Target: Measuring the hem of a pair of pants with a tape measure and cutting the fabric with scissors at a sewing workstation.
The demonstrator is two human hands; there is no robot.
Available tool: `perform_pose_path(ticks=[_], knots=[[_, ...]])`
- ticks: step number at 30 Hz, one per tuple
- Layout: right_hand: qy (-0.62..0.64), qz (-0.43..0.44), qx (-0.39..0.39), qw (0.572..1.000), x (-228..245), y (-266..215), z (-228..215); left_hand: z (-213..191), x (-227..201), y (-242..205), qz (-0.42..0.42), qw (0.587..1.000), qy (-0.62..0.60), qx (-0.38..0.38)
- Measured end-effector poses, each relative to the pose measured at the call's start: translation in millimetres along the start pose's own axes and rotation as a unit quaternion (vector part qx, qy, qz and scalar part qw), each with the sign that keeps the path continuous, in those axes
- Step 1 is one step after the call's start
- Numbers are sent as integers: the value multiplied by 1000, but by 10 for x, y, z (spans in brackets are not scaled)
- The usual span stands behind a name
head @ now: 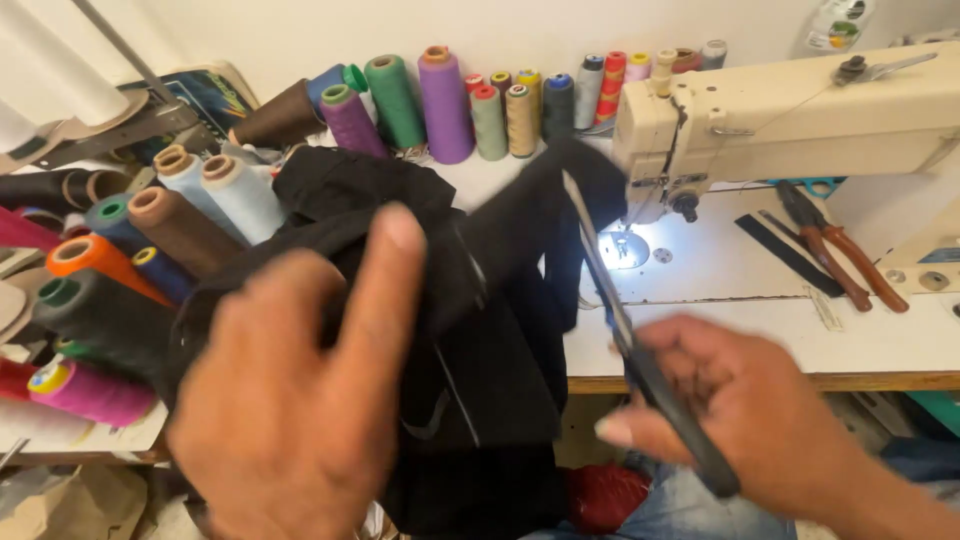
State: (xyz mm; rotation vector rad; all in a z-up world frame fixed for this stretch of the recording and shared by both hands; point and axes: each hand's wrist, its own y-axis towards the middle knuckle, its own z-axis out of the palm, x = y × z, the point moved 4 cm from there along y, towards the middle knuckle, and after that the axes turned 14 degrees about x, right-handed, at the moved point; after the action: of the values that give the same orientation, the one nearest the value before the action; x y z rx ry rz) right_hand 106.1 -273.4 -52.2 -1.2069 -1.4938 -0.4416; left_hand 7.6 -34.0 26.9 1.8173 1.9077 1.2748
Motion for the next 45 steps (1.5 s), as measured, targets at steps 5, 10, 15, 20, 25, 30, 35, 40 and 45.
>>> perform_pose_path(ticks=[5, 10, 15, 20, 25, 30, 35, 40, 45], knots=[[54, 261, 51, 963, -1156, -12, 238, 696, -789, -731, 93, 986, -132, 37], [217, 334, 85, 913, -1916, -109, 256, 1112, -1410, -1202, 86, 962, -213, 146], [233, 343, 49, 909, -1987, -167, 230, 915, -1640, -897, 89, 955, -278, 56], [268, 370, 24, 889, -2131, -170, 227, 892, -1753, -744, 95, 943, -317, 35], [222, 385, 41, 895, -2172, -175, 190, 957, -1821, -751, 102, 933, -343, 46], [249, 381, 38, 890, -2111, -196, 203, 919, -1829, -732, 95, 928, -358, 42], [283, 385, 27, 878, -2105, -285, 245, 886, -1859, -769, 102, 917, -382, 49], [339, 373, 5, 864, -2107, -372, 300, 884, -1871, -802, 119, 916, -381, 35], [414, 363, -4, 835, -2477, -452, 345, 876, -1851, -815, 115, 913, -390, 35]])
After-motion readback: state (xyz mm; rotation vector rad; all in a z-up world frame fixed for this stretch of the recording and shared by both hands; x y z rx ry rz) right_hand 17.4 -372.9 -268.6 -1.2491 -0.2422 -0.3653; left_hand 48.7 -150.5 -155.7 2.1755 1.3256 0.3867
